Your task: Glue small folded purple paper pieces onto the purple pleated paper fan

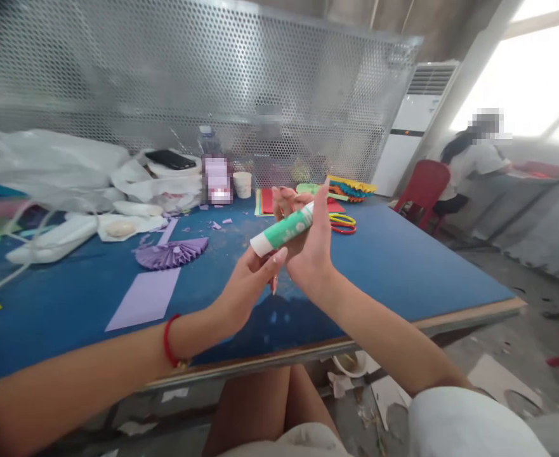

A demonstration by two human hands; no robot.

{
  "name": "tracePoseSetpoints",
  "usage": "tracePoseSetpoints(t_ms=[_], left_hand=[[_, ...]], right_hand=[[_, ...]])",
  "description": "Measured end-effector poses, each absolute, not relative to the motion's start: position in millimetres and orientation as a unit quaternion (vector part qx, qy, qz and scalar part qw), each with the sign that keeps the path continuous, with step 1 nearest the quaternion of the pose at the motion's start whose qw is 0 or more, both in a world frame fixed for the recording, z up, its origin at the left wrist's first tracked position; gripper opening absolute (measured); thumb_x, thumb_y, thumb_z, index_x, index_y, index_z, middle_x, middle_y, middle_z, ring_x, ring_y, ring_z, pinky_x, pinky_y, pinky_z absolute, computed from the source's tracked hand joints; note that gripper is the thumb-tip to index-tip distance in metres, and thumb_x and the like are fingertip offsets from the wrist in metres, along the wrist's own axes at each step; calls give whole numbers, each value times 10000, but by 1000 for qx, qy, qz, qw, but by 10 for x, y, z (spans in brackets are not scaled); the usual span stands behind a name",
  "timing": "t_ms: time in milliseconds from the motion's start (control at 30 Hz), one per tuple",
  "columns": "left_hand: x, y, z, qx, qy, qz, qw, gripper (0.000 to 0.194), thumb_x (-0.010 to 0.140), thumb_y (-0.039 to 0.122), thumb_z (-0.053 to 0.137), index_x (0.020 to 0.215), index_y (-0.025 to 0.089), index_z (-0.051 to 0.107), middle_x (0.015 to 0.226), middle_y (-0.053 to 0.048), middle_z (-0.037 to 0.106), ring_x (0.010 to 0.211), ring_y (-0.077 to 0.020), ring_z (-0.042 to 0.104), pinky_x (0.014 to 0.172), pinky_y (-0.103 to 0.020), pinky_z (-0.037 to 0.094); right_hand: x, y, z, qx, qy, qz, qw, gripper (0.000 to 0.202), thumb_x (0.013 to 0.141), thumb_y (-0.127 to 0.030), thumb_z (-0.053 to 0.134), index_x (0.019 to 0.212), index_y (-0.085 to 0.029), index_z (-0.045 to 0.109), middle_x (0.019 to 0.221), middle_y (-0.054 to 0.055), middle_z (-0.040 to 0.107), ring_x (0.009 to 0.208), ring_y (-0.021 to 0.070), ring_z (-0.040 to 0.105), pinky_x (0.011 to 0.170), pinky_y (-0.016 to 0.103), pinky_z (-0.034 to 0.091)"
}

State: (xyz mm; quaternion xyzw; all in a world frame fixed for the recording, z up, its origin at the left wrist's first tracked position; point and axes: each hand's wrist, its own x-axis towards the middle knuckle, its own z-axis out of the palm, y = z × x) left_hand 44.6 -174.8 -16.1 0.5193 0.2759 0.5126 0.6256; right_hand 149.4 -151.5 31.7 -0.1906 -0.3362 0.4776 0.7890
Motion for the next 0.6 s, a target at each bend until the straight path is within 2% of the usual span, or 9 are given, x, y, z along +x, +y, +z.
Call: tracePoseSetpoints(t_ms=[67,133,300,433,500,600], left_hand=[[494,-1742,-192,419,293,550,660,556,574,553,938,855,177,640,611,79,508,487,-50,389,435,-205,330],[488,-1685,-212,375,296,578,661,560,524,517,964,806,178,619,593,92,489,492,-38,393,451,-186,334],[307,-1417,-81,353,261,617,653,586,403,401,1005,784,164,628,652,84,555,529,-17,445,517,-165,388],[186,-1331,58,364,238,639,635,550,396,342,1010,779,151,666,702,56,616,570,-25,496,552,-170,409],[164,-1336,85,374,234,650,619,526,422,344,1009,783,151,679,712,49,629,576,-27,497,551,-173,398],[153,-1341,85,389,231,667,592,501,444,359,1009,751,161,667,667,65,596,550,-23,455,526,-174,364]], right_hand=[[1423,-1474,211,-208,-355,482,774,400,901,-599,639,716,-262,528,861,10,674,1049,202,691,1022,410,545],[1412,-1420,131,-232,-405,465,752,377,847,-575,719,731,-250,569,837,5,662,945,187,685,956,381,556],[1661,-1326,-40,-300,-558,384,672,421,819,-619,745,824,-212,636,777,-15,612,721,121,589,702,275,520],[1797,-1341,-139,-330,-589,415,610,430,796,-584,779,981,-220,643,767,-36,609,575,89,537,485,227,422],[1791,-1364,-159,-309,-584,447,603,426,783,-539,804,1028,-229,645,814,-30,633,583,86,545,479,223,430],[1754,-1371,-182,-293,-561,456,626,438,649,-395,921,962,-227,664,868,-23,669,677,96,587,551,220,488]])
